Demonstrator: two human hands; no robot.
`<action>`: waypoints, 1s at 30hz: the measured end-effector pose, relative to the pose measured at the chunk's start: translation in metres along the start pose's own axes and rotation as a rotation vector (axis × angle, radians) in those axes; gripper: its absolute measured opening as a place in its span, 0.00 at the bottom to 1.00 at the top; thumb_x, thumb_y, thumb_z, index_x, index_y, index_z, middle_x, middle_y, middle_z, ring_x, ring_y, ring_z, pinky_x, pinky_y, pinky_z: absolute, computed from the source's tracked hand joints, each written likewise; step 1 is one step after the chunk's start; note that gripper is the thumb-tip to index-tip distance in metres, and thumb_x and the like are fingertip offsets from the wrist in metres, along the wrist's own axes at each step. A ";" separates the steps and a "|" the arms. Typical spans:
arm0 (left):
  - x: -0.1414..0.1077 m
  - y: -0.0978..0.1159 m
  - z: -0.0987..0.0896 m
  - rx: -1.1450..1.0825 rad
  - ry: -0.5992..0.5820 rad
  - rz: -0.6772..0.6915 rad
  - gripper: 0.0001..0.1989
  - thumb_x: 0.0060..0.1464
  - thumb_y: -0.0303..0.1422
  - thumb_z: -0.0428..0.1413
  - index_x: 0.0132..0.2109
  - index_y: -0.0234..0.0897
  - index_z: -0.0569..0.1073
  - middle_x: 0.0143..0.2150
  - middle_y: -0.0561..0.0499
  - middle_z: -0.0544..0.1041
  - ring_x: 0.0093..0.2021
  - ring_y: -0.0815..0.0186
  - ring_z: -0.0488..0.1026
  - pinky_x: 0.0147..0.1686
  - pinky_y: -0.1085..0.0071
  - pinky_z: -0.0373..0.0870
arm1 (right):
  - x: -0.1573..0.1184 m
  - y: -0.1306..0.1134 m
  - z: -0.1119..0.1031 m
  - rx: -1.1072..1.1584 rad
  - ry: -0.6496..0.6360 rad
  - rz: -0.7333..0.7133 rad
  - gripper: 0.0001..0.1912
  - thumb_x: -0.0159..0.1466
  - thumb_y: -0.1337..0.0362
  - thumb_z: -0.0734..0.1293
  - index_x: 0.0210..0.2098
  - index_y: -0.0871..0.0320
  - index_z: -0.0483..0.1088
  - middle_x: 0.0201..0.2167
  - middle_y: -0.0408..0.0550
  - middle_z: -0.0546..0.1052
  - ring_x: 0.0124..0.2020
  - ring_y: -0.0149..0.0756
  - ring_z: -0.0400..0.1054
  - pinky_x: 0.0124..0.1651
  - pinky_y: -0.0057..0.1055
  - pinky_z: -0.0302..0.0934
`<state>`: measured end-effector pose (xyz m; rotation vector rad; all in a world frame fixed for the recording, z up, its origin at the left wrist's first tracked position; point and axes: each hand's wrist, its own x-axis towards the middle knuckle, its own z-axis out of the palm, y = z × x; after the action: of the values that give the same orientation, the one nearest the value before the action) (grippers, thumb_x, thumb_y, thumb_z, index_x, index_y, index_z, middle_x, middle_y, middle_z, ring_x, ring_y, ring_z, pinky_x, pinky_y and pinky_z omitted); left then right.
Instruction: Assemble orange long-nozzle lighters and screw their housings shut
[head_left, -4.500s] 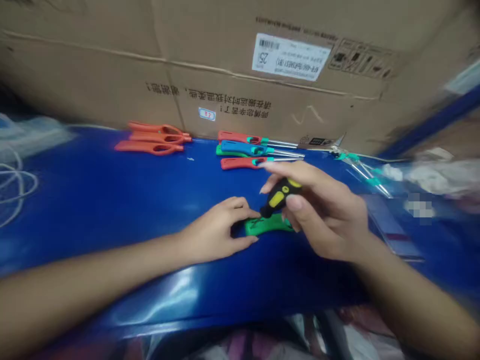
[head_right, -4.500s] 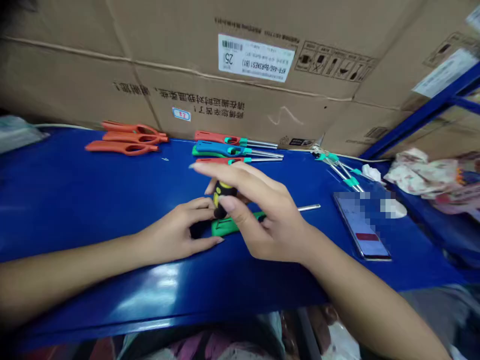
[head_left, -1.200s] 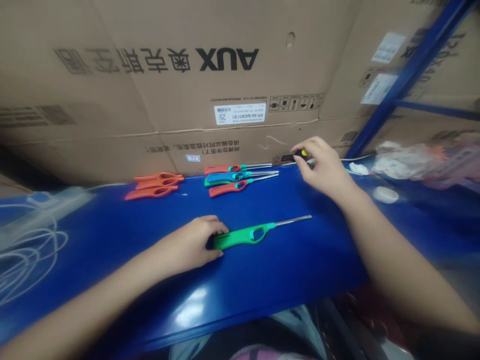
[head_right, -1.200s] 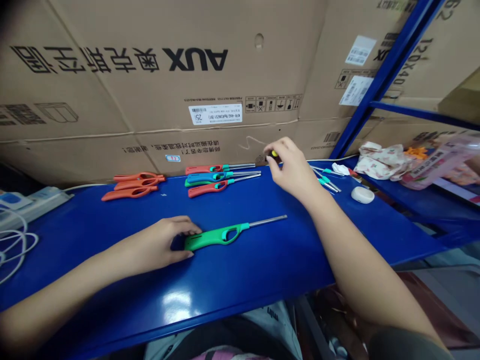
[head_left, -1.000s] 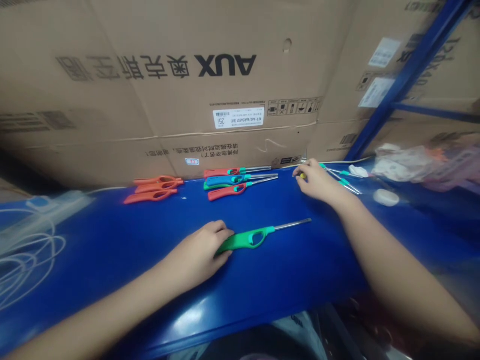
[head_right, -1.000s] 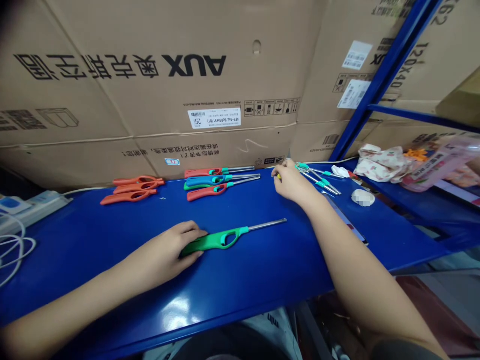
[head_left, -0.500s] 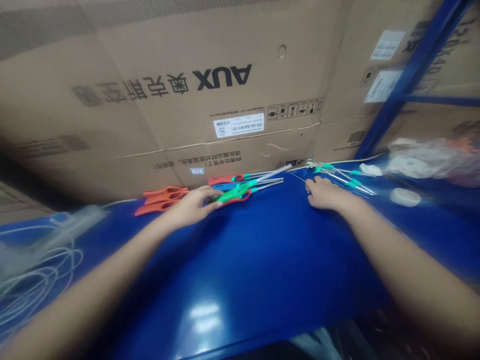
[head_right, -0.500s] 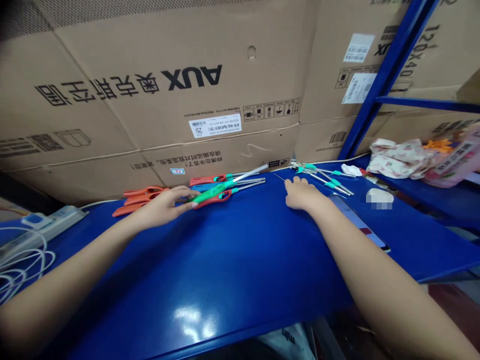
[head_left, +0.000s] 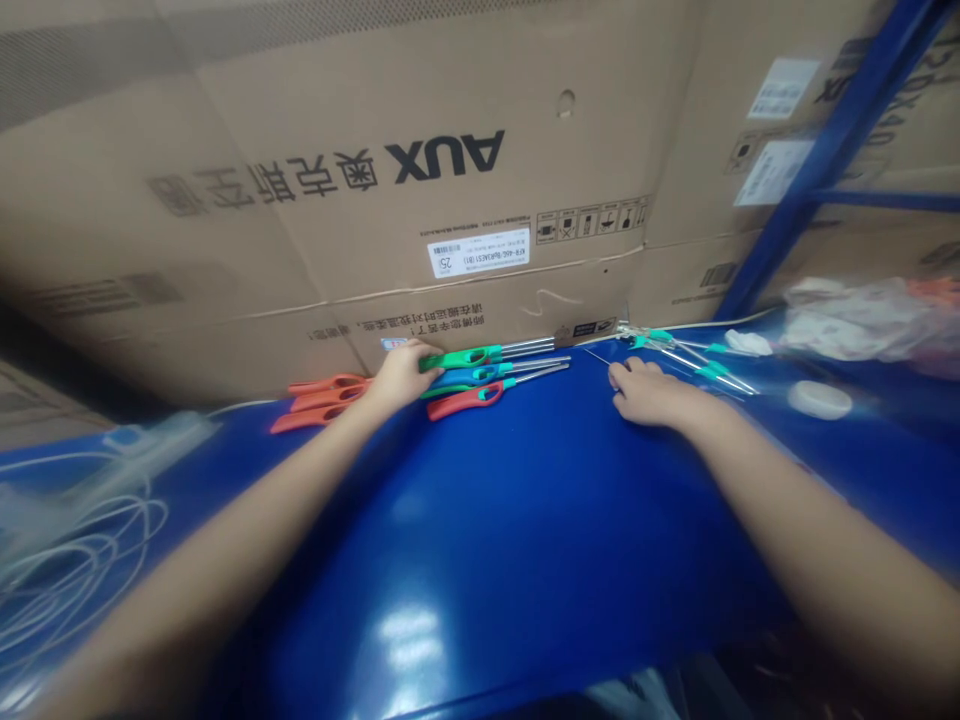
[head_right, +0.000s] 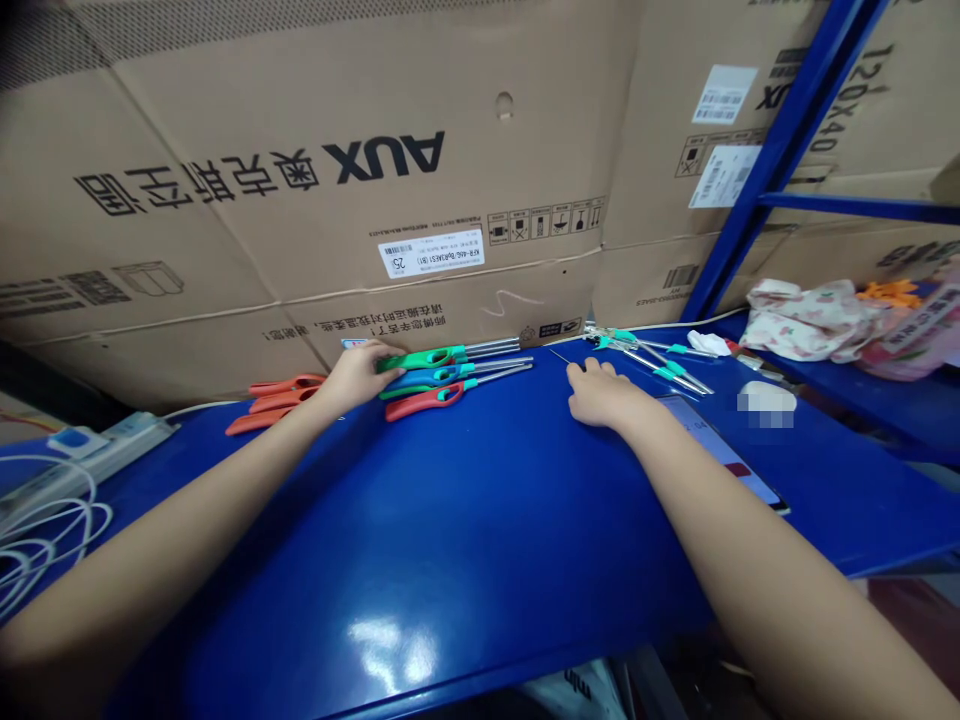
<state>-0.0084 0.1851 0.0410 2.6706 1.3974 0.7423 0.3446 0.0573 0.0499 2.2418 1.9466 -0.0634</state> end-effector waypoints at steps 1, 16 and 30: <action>0.000 0.000 0.000 -0.001 0.015 -0.001 0.14 0.54 0.32 0.59 0.47 0.36 0.79 0.46 0.44 0.79 0.47 0.56 0.76 0.53 0.58 0.71 | 0.000 0.000 0.000 0.006 0.002 0.000 0.19 0.69 0.56 0.66 0.57 0.58 0.68 0.56 0.53 0.72 0.51 0.41 0.71 0.52 0.45 0.69; -0.014 0.012 0.006 -0.011 0.146 0.098 0.12 0.56 0.31 0.55 0.45 0.38 0.80 0.45 0.46 0.77 0.48 0.56 0.74 0.53 0.58 0.70 | 0.010 0.008 0.014 0.119 0.216 -0.344 0.16 0.64 0.66 0.60 0.49 0.60 0.73 0.66 0.65 0.60 0.67 0.59 0.54 0.62 0.54 0.57; -0.027 0.016 0.006 0.005 0.041 0.115 0.16 0.63 0.37 0.51 0.46 0.37 0.81 0.43 0.43 0.80 0.45 0.55 0.75 0.50 0.57 0.73 | 0.003 -0.013 0.016 0.187 0.270 -0.585 0.13 0.67 0.65 0.61 0.47 0.59 0.74 0.61 0.63 0.68 0.64 0.55 0.60 0.64 0.53 0.58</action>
<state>-0.0067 0.1554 0.0293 2.7742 1.2648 0.8078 0.3337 0.0599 0.0321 1.7685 2.7903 -0.0164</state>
